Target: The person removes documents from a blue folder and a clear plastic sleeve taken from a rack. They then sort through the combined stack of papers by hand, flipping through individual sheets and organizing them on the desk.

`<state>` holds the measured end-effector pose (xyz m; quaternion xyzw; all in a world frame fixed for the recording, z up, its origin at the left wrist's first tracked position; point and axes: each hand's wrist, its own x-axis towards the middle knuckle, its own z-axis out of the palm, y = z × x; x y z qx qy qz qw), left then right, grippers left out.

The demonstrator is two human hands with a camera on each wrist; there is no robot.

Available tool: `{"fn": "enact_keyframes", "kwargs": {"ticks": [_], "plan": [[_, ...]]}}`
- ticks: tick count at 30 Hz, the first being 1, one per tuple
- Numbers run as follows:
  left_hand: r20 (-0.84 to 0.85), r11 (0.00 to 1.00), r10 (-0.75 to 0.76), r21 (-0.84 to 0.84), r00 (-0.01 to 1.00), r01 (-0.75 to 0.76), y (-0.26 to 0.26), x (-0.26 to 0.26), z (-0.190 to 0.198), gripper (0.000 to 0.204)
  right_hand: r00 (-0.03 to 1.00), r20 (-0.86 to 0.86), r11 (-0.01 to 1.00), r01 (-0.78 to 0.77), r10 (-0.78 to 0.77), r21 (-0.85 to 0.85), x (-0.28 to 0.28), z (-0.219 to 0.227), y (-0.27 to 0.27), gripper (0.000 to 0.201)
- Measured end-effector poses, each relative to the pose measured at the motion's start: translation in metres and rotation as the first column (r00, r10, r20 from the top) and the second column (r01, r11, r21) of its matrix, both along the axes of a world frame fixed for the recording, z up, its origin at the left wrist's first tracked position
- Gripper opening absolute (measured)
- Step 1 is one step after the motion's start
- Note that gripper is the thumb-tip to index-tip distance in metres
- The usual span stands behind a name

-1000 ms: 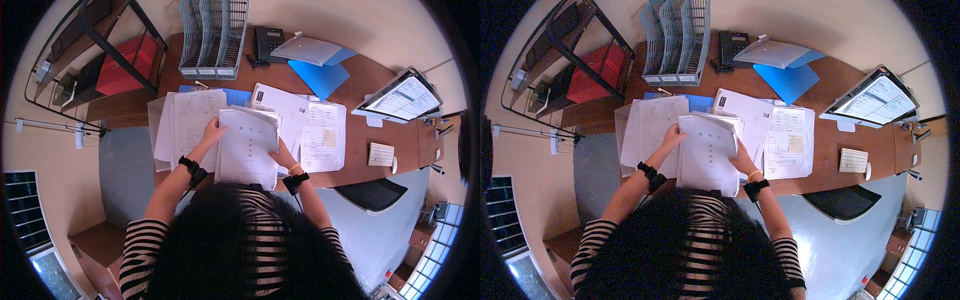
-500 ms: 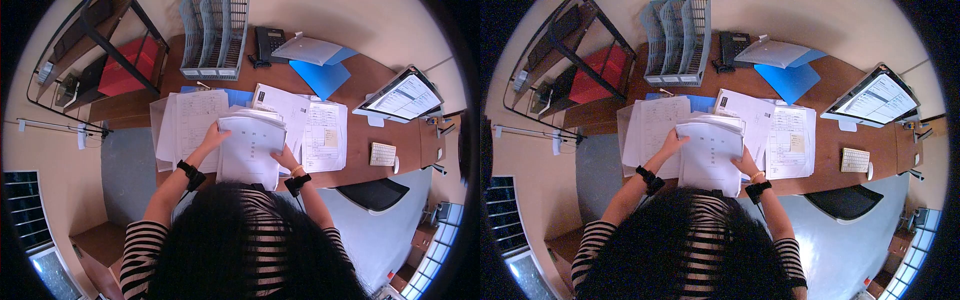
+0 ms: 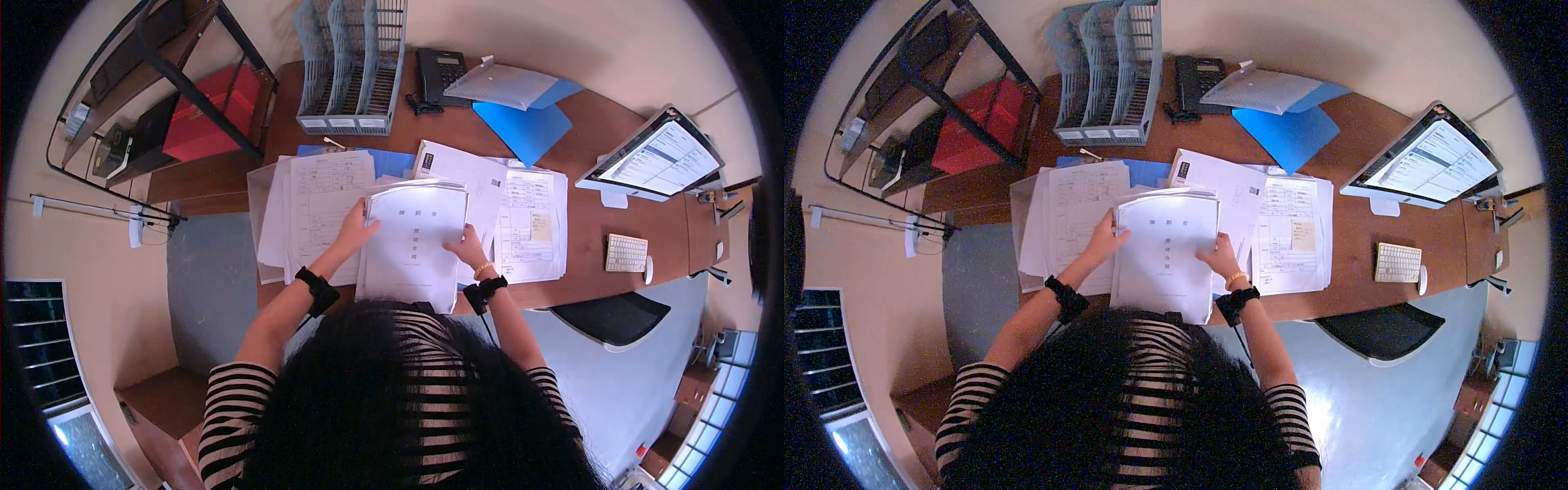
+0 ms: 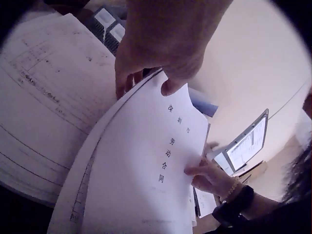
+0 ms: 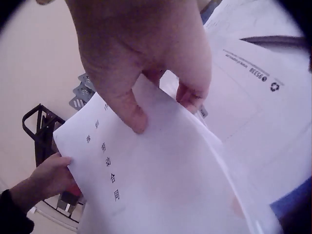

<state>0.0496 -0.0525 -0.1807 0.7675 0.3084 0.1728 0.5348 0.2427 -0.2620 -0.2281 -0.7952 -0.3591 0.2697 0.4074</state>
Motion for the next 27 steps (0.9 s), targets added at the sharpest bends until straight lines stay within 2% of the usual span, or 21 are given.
{"fn": "enact_keyframes", "kwargs": {"ticks": [2,5,9,11,12,14,15,17,18,21,23,24,26,27], "plan": [[-0.087,0.998,-0.053,-0.019,0.995,0.051,0.0,0.0,0.004,0.049,0.983,-0.175,0.989,-0.072,0.049,-0.128,0.004,0.01,0.003,0.046],[0.007,0.998,0.014,0.064,1.0,-0.014,-0.003,0.001,0.002,0.045,0.987,-0.163,0.998,-0.006,-0.005,-0.067,-0.005,0.013,0.003,0.039],[-0.03,0.993,0.113,0.039,0.993,-0.112,0.003,-0.004,-0.023,0.043,0.99,-0.142,0.999,-0.023,0.019,-0.03,-0.018,0.038,-0.005,0.034],[0.125,0.978,0.111,-0.188,0.986,-0.086,0.014,-0.008,-0.041,0.043,0.986,-0.108,0.987,-0.115,0.127,0.109,-0.027,0.052,-0.009,0.028],[0.124,0.979,0.106,-0.188,0.987,-0.082,0.017,-0.011,-0.042,0.043,0.987,-0.108,0.988,-0.111,0.122,0.108,-0.031,0.051,-0.012,0.028],[0.135,0.887,0.136,-0.458,0.981,-0.06,0.022,-0.014,-0.045,0.044,0.944,-0.238,0.965,-0.186,0.228,0.187,-0.037,0.049,-0.014,0.025],[0.136,0.888,0.133,-0.457,0.982,-0.056,0.021,-0.014,-0.039,0.044,0.93,-0.259,0.948,-0.193,0.259,0.252,-0.044,0.084,-0.011,0.023],[0.126,0.807,0.251,-0.575,0.96,-0.135,0.015,-0.018,-0.014,0.043,0.913,-0.267,0.938,-0.244,0.307,0.246,-0.043,0.084,-0.015,0.026],[0.127,0.808,0.25,-0.573,0.96,-0.135,0.014,-0.019,-0.01,0.043,0.893,-0.276,0.925,-0.297,0.356,0.236,-0.044,0.086,-0.016,0.028],[0.058,0.754,0.248,-0.638,0.967,-0.155,0.02,-0.027,-0.009,0.039,0.887,-0.309,0.923,-0.259,0.344,0.285,-0.052,0.097,-0.021,0.032],[0.072,0.722,0.054,-0.692,0.996,0.011,0.029,-0.033,-0.029,0.036,0.878,-0.359,0.924,-0.201,0.317,0.324,-0.061,0.109,-0.026,0.034],[0.076,0.722,0.053,-0.691,0.996,0.014,0.025,-0.032,-0.021,0.036,0.863,-0.414,0.924,-0.139,0.29,0.356,-0.064,0.113,-0.028,0.035],[0.267,0.651,0.033,-0.737,0.963,0.182,0.01,-0.03,0.009,0.034,0.877,-0.392,0.936,-0.155,0.278,0.316,-0.065,0.115,-0.032,0.042],[0.27,0.651,0.032,-0.736,0.962,0.185,0.007,-0.03,0.016,0.034,0.888,-0.374,0.947,-0.17,0.267,0.274,-0.065,0.116,-0.035,0.049]]}}
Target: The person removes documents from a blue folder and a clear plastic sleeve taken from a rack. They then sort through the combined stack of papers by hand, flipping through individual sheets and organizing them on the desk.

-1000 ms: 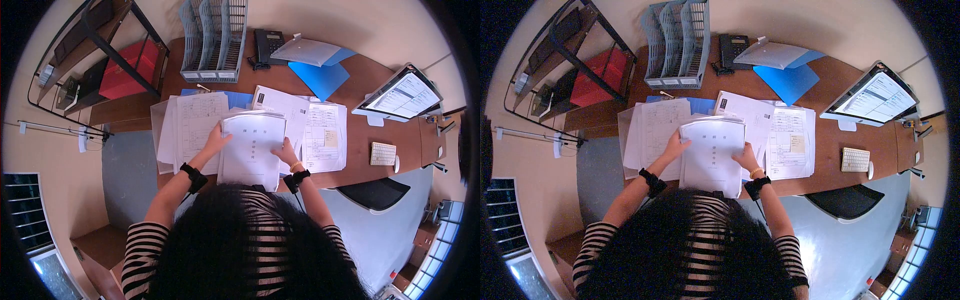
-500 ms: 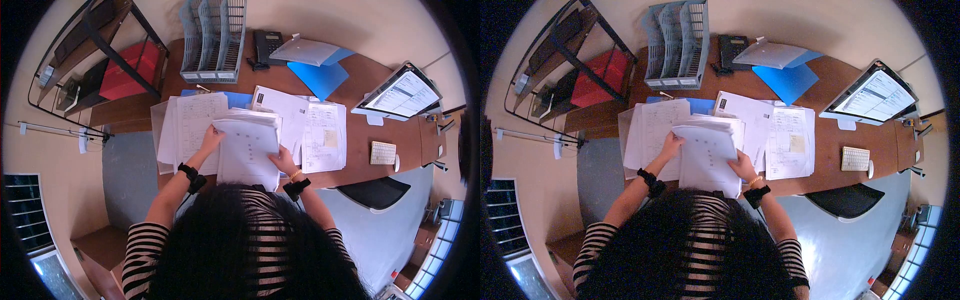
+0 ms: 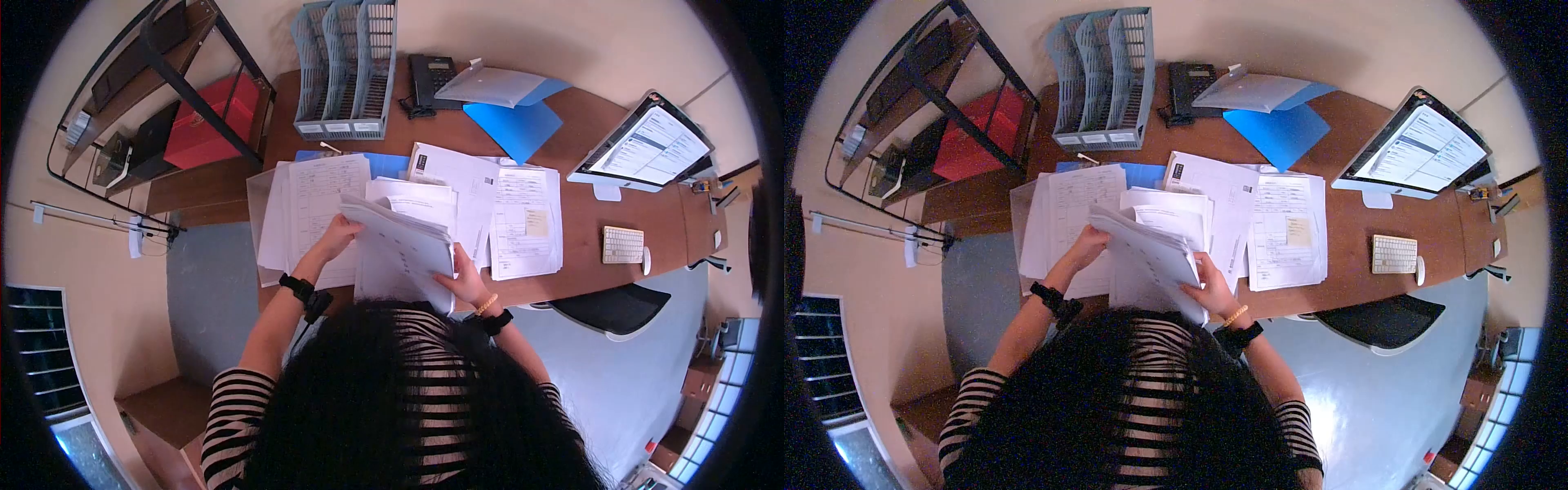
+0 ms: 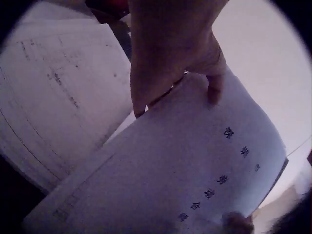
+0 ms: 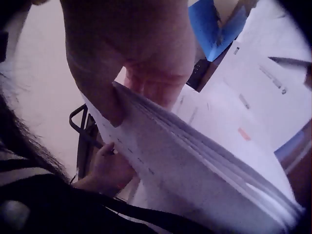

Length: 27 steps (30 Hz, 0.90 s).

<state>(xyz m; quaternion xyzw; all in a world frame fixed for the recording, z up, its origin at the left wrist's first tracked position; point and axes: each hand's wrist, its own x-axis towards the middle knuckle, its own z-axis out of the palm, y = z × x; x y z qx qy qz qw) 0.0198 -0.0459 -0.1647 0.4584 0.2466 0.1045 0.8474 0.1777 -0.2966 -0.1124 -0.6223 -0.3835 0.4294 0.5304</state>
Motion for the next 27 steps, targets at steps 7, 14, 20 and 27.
{"fn": "enact_keyframes", "kwargs": {"ticks": [7,14,20,27], "plan": [[-0.041,0.912,-0.031,0.407,0.999,0.045,-0.035,-0.001,0.053,0.031,0.947,0.225,0.972,0.236,-0.23,0.001,0.014,-0.035,-0.012,0.074],[0.141,0.894,-0.061,0.447,0.988,-0.009,-0.057,-0.002,0.094,0.032,0.945,0.002,0.943,0.325,-0.326,0.078,0.011,-0.018,-0.009,0.047],[0.211,0.807,-0.122,0.591,0.97,-0.027,-0.035,-0.016,0.107,0.028,0.959,-0.029,0.95,0.285,-0.283,0.127,-0.001,0.0,-0.009,0.032],[0.191,0.789,-0.047,0.61,0.981,-0.081,-0.047,-0.016,0.1,0.02,0.939,0.166,0.947,0.273,-0.301,0.172,0.0,-0.023,-0.003,0.037]]}}
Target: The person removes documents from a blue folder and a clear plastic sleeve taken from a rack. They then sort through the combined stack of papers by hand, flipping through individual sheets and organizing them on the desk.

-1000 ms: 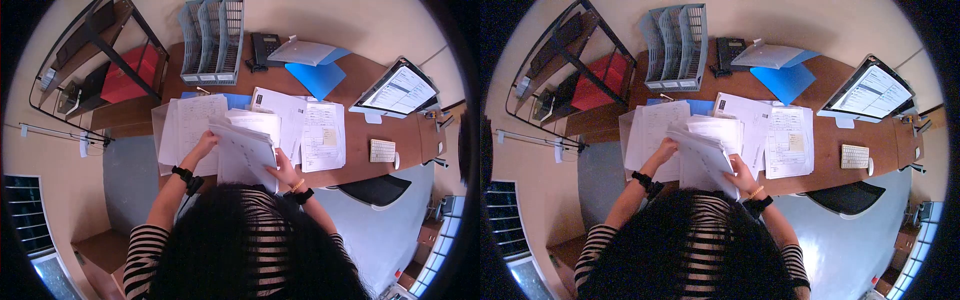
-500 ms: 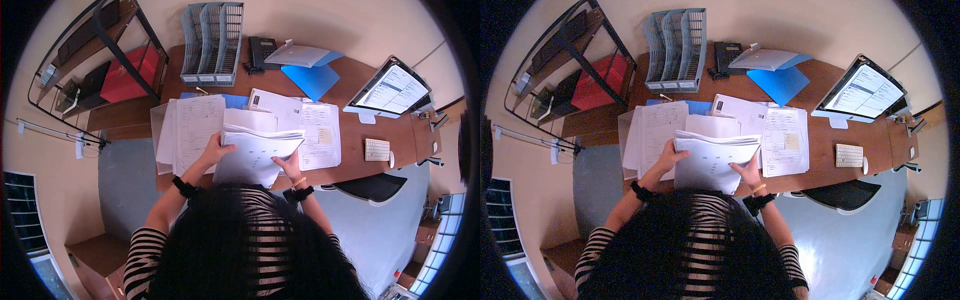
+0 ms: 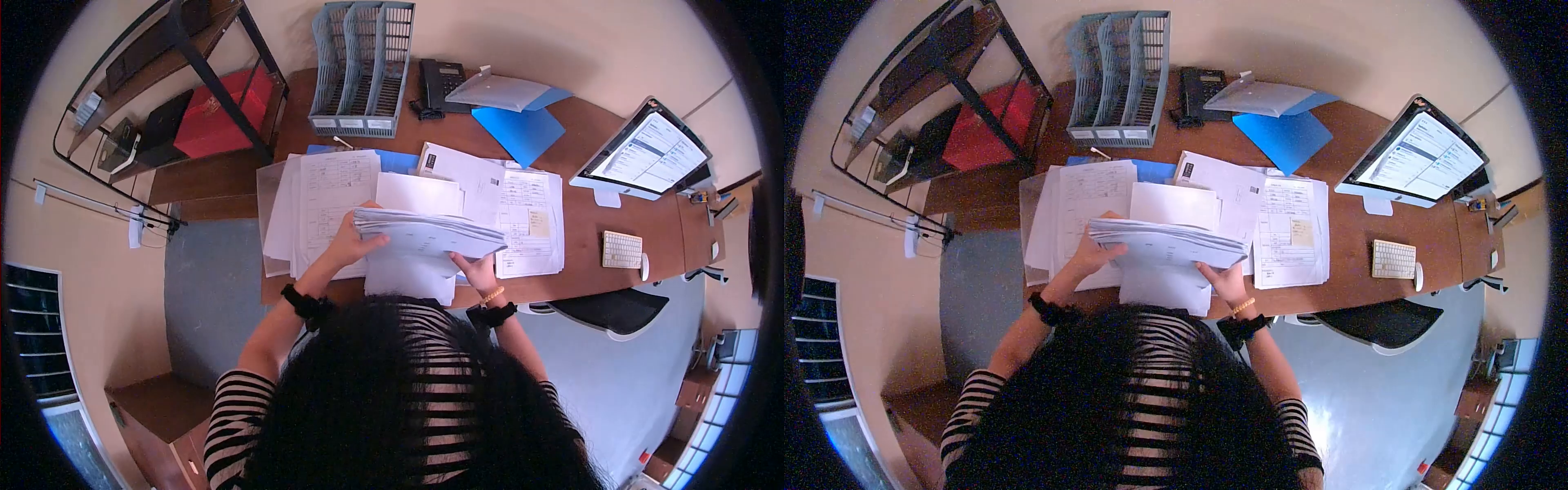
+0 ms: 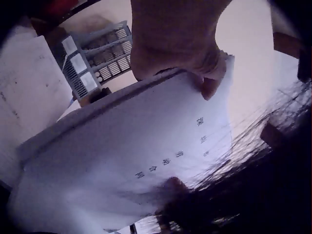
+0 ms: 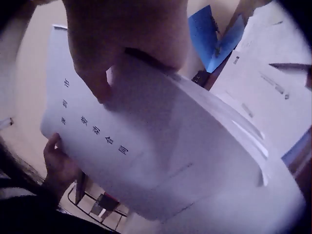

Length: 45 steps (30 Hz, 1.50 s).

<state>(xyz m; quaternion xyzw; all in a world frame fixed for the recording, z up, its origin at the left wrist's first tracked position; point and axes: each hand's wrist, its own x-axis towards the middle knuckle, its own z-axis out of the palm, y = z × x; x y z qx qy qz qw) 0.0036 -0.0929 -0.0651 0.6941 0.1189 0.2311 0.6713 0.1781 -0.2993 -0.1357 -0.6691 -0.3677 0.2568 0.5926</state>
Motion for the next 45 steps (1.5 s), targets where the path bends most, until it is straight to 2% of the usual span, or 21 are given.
{"fn": "enact_keyframes", "kwargs": {"ticks": [2,4,6,11,13,15,17,19,20,21,22,23,24,26,29,32,38,40,41,43,45], "plan": [[-0.089,0.991,0.077,0.118,0.993,-0.066,-0.002,0.002,-0.016,0.024,0.993,0.12,0.999,0.002,0.002,-0.034,0.001,-0.006,0.001,0.038],[-0.09,0.992,0.111,0.071,0.99,-0.105,0.002,0.009,-0.039,0.027,0.988,-0.141,0.998,0.065,-0.062,0.015,0.001,-0.011,0.005,0.035],[-0.096,0.99,0.142,0.02,0.985,-0.141,0.003,0.013,-0.044,0.03,0.989,-0.141,0.999,0.052,-0.05,0.009,0.002,-0.008,0.007,0.035],[-0.223,0.974,0.221,0.101,0.95,-0.203,0.01,0.027,-0.023,0.03,0.984,-0.18,0.996,-0.03,0.014,-0.082,0.01,0.005,0.014,0.033],[-0.24,0.975,0.221,0.073,0.945,-0.209,0.017,0.033,-0.043,0.032,0.982,-0.187,0.984,-0.055,0.023,-0.167,0.016,-0.01,0.019,0.03],[-0.256,0.976,0.219,0.047,0.941,-0.214,0.02,0.038,-0.067,0.033,0.98,-0.197,0.989,-0.064,0.037,-0.136,0.02,-0.031,0.026,0.03],[-0.322,0.944,0.305,0.227,0.896,-0.24,0.021,0.043,-0.088,0.032,0.978,-0.203,0.992,-0.072,0.05,-0.104,0.027,-0.05,0.033,0.03],[-0.383,0.942,0.296,0.266,0.875,-0.203,0.029,0.047,-0.11,0.031,0.998,0.058,0.961,-0.021,0.039,-0.276,0.033,-0.071,0.038,0.029],[-0.442,0.939,0.29,0.304,0.849,-0.162,0.033,0.049,-0.121,0.03,0.997,0.059,0.961,-0.022,0.04,-0.277,0.034,-0.081,0.041,0.029],[-0.443,0.939,0.289,0.302,0.849,-0.162,0.036,0.049,-0.137,0.03,0.965,0.254,0.939,0.029,0.063,-0.344,0.036,-0.095,0.043,0.033],[-0.388,0.868,0.374,0.467,0.842,-0.17,0.039,0.05,-0.152,0.029,0.894,0.437,0.913,0.092,0.1,-0.398,0.035,-0.098,0.045,0.037],[-0.319,0.768,0.446,0.616,0.836,-0.175,0.042,0.05,-0.167,0.029,0.894,0.436,0.912,0.092,0.1,-0.399,0.036,-0.1,0.045,0.037],[-0.32,0.769,0.445,0.615,0.836,-0.174,0.045,0.049,-0.173,0.029,0.911,0.404,0.885,0.121,0.081,-0.45,0.037,-0.098,0.046,0.039],[-0.526,0.902,0.3,0.429,0.796,-0.057,0.055,0.048,-0.184,0.03,0.926,0.373,0.854,0.147,0.059,-0.499,0.039,-0.095,0.049,0.04],[-0.547,0.932,0.313,0.333,0.776,-0.141,0.039,0.045,-0.15,0.032,0.923,0.372,0.872,0.098,0.101,-0.48,0.042,-0.097,0.046,0.039],[-0.531,0.936,0.312,0.312,0.788,-0.16,0.035,0.044,-0.146,0.032,0.913,0.374,0.872,0.047,0.16,-0.488,0.046,-0.103,0.045,0.039],[-0.56,0.922,0.315,0.373,0.766,-0.106,0.027,0.041,-0.12,0.034,0.887,0.453,0.855,0.169,0.085,-0.49,0.042,-0.097,0.048,0.039],[-0.518,0.91,0.329,0.397,0.789,-0.119,0.027,0.041,-0.128,0.035,0.956,0.28,0.856,0.072,0.087,-0.512,0.043,-0.091,0.049,0.039],[-0.475,0.898,0.342,0.42,0.811,-0.133,0.027,0.041,-0.131,0.036,0.956,0.28,0.856,0.072,0.087,-0.512,0.042,-0.089,0.048,0.039],[-0.481,0.888,0.339,0.447,0.809,-0.107,0.026,0.039,-0.128,0.037,0.993,0.117,0.899,0.054,-0.002,-0.435,0.036,-0.075,0.047,0.04],[-0.487,0.877,0.337,0.474,0.806,-0.08,0.025,0.038,-0.126,0.038,0.994,0.105,0.913,0.052,-0.01,-0.404,0.03,-0.065,0.047,0.038]]}}
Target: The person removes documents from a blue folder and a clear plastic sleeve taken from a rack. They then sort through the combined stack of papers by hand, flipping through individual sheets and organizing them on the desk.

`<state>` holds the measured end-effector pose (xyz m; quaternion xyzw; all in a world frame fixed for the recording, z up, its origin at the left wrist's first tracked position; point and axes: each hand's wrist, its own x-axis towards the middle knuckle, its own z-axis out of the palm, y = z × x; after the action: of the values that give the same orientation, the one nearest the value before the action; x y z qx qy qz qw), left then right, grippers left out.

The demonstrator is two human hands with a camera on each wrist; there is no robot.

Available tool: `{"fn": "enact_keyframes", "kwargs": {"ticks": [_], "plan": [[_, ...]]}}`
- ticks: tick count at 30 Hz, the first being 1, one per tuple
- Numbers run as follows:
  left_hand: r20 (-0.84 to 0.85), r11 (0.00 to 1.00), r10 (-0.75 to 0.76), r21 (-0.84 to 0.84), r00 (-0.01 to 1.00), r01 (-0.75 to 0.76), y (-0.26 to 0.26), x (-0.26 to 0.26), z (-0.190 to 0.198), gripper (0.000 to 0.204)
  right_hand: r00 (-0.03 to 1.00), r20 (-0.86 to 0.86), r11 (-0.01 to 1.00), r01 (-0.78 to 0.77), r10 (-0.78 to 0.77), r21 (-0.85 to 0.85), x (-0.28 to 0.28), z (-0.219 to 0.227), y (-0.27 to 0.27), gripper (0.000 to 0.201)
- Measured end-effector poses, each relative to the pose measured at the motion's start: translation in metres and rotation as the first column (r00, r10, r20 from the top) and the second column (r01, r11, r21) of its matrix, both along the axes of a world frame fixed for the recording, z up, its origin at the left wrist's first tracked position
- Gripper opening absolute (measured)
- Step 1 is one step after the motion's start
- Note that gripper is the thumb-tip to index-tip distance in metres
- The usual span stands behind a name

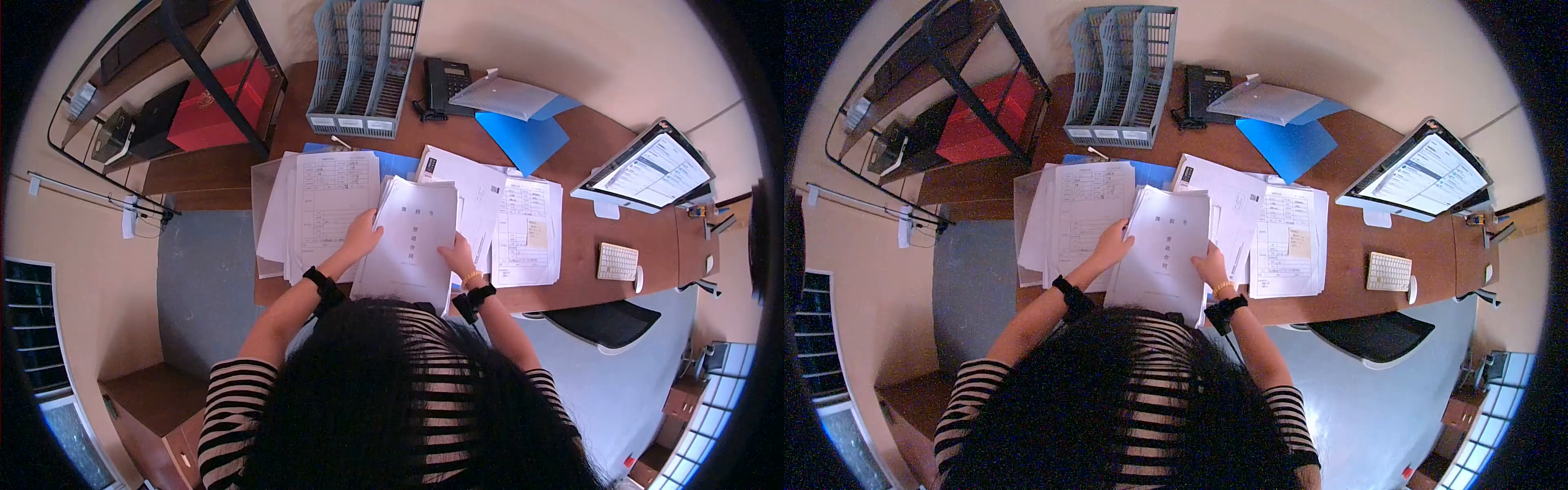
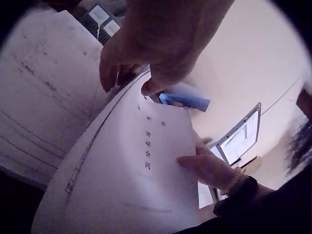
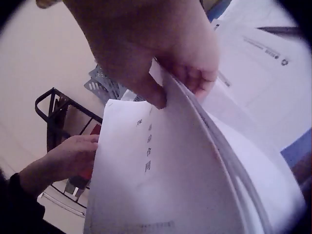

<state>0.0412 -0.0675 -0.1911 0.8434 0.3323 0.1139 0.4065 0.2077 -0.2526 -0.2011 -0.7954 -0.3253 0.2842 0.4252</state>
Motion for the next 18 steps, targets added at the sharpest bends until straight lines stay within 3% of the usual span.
{"fn": "enact_keyframes", "kwargs": {"ticks": [3,5,6,8,9,11,12,14,18], "plan": [[0.009,0.998,0.051,-0.022,0.999,-0.051,0.003,-0.004,-0.003,0.042,0.998,-0.046,0.996,-0.032,0.036,0.082,-0.007,0.011,-0.002,0.036],[0.097,0.952,0.162,-0.275,0.982,-0.13,0.013,-0.008,-0.016,0.045,0.994,-0.081,0.99,-0.061,0.071,0.129,-0.012,0.018,-0.005,0.035],[0.097,0.953,0.159,-0.275,0.983,-0.127,0.015,-0.01,-0.016,0.045,0.984,-0.121,0.973,-0.104,0.131,0.206,-0.016,0.025,-0.006,0.034],[0.149,0.786,0.391,-0.568,0.908,-0.245,0.017,-0.014,-0.016,0.046,0.969,-0.155,0.949,-0.14,0.19,0.284,-0.023,0.038,-0.007,0.033],[0.148,0.786,0.388,-0.568,0.91,-0.243,0.019,-0.017,-0.017,0.046,0.961,-0.12,0.936,-0.205,0.247,0.284,-0.026,0.047,-0.008,0.032],[0.221,0.694,0.365,-0.712,0.904,-0.106,0.025,-0.022,-0.019,0.045,0.949,-0.084,0.92,-0.268,0.303,0.284,-0.033,0.071,-0.01,0.031],[0.222,0.695,0.364,-0.711,0.905,-0.105,0.025,-0.025,-0.01,0.045,0.924,-0.139,0.913,-0.311,0.355,0.264,-0.037,0.085,-0.011,0.03],[0.184,0.505,0.377,-0.862,0.908,-0.035,0.024,-0.032,0.017,0.042,0.894,-0.193,0.902,-0.354,0.404,0.247,-0.041,0.091,-0.014,0.03],[0.221,0.466,0.323,-0.884,0.92,0.048,0.033,-0.045,0.014,0.04,0.881,-0.18,0.883,-0.383,0.438,0.272,-0.046,0.097,-0.022,0.032]]}}
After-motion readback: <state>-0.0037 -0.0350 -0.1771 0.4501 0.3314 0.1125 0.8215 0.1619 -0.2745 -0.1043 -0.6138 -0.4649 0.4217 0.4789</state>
